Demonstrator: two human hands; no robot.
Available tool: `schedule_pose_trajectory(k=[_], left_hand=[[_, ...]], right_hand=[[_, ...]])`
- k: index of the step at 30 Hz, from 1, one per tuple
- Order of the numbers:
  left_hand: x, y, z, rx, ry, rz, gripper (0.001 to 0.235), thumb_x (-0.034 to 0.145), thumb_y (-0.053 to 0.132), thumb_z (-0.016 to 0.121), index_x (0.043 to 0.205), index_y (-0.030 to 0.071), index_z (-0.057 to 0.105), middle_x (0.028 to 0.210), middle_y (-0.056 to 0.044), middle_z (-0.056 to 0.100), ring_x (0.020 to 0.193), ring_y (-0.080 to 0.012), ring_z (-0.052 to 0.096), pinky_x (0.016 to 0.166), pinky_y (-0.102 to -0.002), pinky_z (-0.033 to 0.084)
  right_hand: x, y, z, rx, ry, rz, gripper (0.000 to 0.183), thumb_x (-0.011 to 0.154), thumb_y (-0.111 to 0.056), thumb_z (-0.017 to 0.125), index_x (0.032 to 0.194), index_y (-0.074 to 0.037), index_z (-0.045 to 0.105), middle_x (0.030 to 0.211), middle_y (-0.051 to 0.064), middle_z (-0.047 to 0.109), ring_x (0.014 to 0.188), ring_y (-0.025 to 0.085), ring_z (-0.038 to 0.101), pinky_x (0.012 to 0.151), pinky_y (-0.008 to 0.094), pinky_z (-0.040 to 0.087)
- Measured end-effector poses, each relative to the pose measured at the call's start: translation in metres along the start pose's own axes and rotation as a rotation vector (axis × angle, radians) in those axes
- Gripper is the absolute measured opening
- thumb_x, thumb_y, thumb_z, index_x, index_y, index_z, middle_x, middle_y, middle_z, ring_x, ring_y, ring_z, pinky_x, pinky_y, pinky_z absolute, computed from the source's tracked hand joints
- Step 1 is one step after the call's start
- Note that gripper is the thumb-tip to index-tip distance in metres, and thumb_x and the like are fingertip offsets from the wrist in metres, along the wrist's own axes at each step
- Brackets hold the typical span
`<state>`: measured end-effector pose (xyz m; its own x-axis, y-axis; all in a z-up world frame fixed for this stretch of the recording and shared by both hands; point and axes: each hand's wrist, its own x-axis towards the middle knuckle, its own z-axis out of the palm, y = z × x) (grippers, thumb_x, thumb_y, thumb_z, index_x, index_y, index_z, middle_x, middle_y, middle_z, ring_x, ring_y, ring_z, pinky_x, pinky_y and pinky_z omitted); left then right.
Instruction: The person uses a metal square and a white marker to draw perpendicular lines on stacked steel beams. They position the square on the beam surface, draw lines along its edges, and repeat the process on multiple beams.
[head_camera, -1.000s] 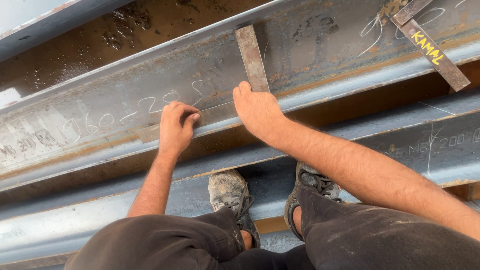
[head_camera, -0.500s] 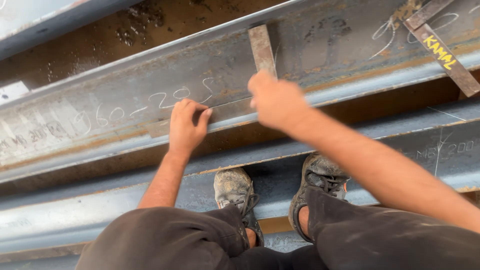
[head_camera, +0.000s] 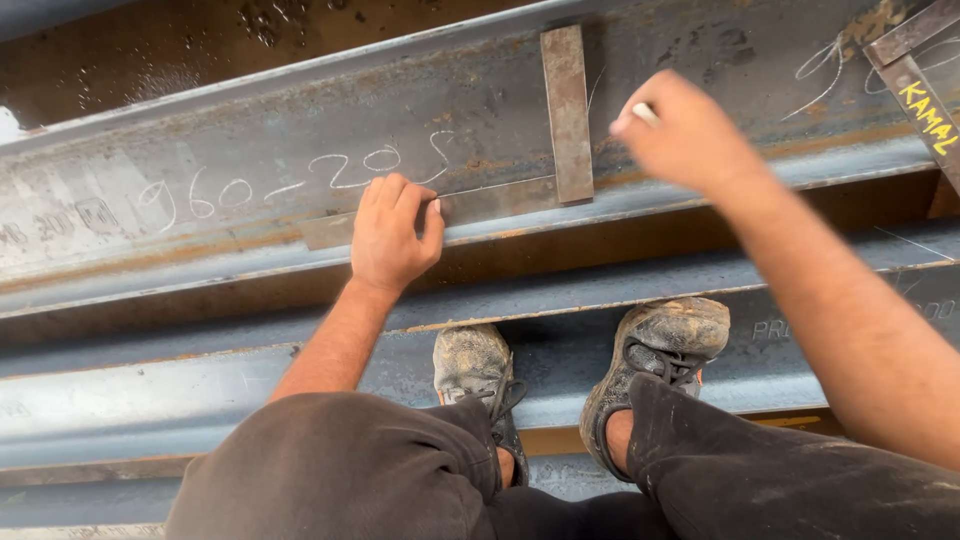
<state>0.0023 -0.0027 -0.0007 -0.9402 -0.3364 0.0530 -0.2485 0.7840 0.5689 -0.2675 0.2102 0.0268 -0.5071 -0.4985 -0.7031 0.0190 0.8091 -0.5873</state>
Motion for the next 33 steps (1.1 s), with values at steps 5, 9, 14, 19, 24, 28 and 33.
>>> schedule_pose_trajectory(k=[5, 9, 14, 19, 24, 28, 33], left_hand=[[0.0, -0.002, 0.002, -0.01, 0.001, -0.009, 0.009, 0.088, 0.007, 0.07, 0.094, 0.005, 0.064, 0.094, -0.012, 0.057, 0.091, -0.0319, 0.056, 0.082, -0.043, 0.047], [0.0, -0.003, 0.002, -0.019, 0.004, -0.01, 0.009, 0.087, 0.007, 0.07, 0.094, 0.005, 0.064, 0.094, -0.012, 0.057, 0.091, -0.0317, 0.055, 0.082, -0.043, 0.047], [-0.003, -0.006, 0.005, -0.012, -0.006, -0.028, 0.008, 0.088, 0.007, 0.07, 0.092, 0.006, 0.064, 0.094, -0.011, 0.056, 0.091, -0.0306, 0.055, 0.082, -0.042, 0.047], [-0.004, -0.009, 0.006, -0.033, -0.035, -0.061, 0.008, 0.089, 0.008, 0.069, 0.092, 0.006, 0.063, 0.096, -0.01, 0.056, 0.093, -0.0296, 0.055, 0.084, -0.042, 0.046], [-0.003, -0.013, 0.006, -0.049, -0.066, -0.066, 0.008, 0.091, 0.009, 0.069, 0.094, 0.006, 0.063, 0.096, -0.011, 0.056, 0.093, -0.0302, 0.056, 0.085, -0.043, 0.045], [-0.003, -0.015, 0.006, -0.105, -0.036, -0.066, 0.007, 0.092, 0.011, 0.07, 0.095, 0.008, 0.064, 0.097, -0.009, 0.058, 0.097, -0.0299, 0.057, 0.088, -0.043, 0.044], [-0.004, -0.015, 0.002, -0.153, -0.043, -0.112, 0.006, 0.092, 0.009, 0.07, 0.095, 0.009, 0.065, 0.096, -0.007, 0.06, 0.096, -0.0281, 0.058, 0.087, -0.041, 0.045]], right_hand=[[-0.007, -0.016, 0.044, -0.613, -0.025, 0.039, 0.064, 0.094, -0.062, 0.068, 0.105, 0.001, 0.067, 0.098, 0.021, 0.073, 0.096, 0.035, 0.071, 0.085, 0.049, 0.057], [0.002, -0.002, 0.054, -0.701, 0.011, -0.048, 0.067, 0.092, -0.061, 0.067, 0.104, 0.005, 0.067, 0.091, 0.024, 0.074, 0.09, 0.039, 0.073, 0.079, 0.051, 0.059], [0.006, 0.004, 0.058, -0.682, 0.039, -0.105, 0.063, 0.092, -0.056, 0.069, 0.103, 0.007, 0.069, 0.088, 0.024, 0.074, 0.087, 0.04, 0.074, 0.077, 0.051, 0.06], [0.004, 0.003, 0.057, -0.664, 0.033, -0.077, 0.062, 0.091, -0.054, 0.069, 0.103, 0.007, 0.068, 0.088, 0.024, 0.074, 0.087, 0.04, 0.074, 0.077, 0.052, 0.06], [-0.001, 0.007, 0.058, -0.648, 0.069, -0.107, 0.062, 0.092, -0.054, 0.069, 0.104, 0.007, 0.068, 0.091, 0.026, 0.074, 0.09, 0.042, 0.073, 0.079, 0.054, 0.059], [-0.003, -0.001, 0.059, -0.637, 0.086, -0.087, 0.064, 0.092, -0.055, 0.069, 0.108, 0.007, 0.067, 0.095, 0.028, 0.073, 0.094, 0.045, 0.071, 0.081, 0.055, 0.057], [-0.002, -0.002, 0.061, -0.638, 0.044, -0.048, 0.066, 0.093, -0.055, 0.067, 0.111, 0.008, 0.065, 0.1, 0.027, 0.074, 0.097, 0.044, 0.072, 0.082, 0.055, 0.058]])
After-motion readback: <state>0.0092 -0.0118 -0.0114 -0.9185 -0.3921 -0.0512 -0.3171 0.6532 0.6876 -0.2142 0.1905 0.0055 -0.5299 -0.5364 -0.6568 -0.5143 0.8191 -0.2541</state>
